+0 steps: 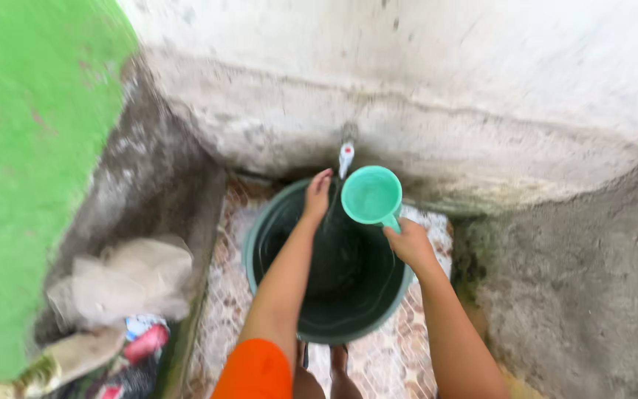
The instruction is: The person scrubs a tiled floor using a long-handled roller scrubber with soapy water and then uses a plastic scoop to take water from a large bucket.
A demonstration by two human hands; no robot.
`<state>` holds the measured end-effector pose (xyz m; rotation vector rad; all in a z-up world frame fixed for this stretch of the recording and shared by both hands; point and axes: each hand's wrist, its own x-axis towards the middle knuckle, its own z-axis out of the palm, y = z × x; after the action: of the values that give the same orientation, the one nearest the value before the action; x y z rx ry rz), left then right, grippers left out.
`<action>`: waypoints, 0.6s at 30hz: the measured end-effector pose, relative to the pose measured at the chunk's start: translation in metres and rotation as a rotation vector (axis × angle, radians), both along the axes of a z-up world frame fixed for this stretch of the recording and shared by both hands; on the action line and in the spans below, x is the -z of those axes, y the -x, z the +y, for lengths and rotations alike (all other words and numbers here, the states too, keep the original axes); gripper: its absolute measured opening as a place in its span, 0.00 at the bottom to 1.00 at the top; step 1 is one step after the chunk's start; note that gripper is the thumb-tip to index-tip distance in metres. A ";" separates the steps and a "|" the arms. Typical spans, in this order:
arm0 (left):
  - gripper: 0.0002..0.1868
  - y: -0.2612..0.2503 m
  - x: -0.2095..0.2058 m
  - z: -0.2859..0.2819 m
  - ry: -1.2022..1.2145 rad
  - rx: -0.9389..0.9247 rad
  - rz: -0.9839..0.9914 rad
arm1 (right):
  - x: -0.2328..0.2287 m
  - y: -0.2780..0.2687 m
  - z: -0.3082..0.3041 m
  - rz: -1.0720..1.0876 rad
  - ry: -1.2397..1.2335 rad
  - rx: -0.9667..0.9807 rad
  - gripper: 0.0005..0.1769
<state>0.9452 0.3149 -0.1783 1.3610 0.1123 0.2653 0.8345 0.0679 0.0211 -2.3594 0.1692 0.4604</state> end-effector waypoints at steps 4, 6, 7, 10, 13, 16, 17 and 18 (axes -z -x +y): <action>0.30 -0.065 -0.017 -0.026 0.273 0.197 0.362 | -0.014 -0.026 0.018 -0.123 0.199 0.005 0.25; 0.36 -0.082 -0.024 -0.030 0.236 0.256 0.599 | -0.016 -0.032 0.024 -0.076 0.297 0.000 0.26; 0.39 -0.080 -0.024 -0.029 0.159 0.264 0.712 | -0.016 -0.030 0.026 -0.073 0.272 0.027 0.25; 0.38 -0.057 -0.014 -0.038 0.295 0.217 0.552 | -0.018 -0.027 0.030 -0.069 0.200 0.082 0.24; 0.38 -0.042 -0.003 -0.040 0.199 0.187 0.278 | -0.022 -0.023 0.030 -0.036 0.140 0.098 0.22; 0.40 -0.048 0.003 -0.032 0.008 0.275 0.090 | -0.025 -0.011 0.031 0.034 0.073 0.147 0.20; 0.41 -0.055 0.002 -0.027 -0.041 0.312 0.020 | -0.025 -0.011 0.034 0.019 0.064 0.164 0.20; 0.41 -0.057 0.001 -0.031 0.023 0.286 0.164 | -0.026 -0.011 0.037 0.005 0.054 0.180 0.19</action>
<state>1.0025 0.2838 -0.1789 1.3560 0.0559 -0.0883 0.8459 0.1044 0.0469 -2.3695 0.3979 0.3783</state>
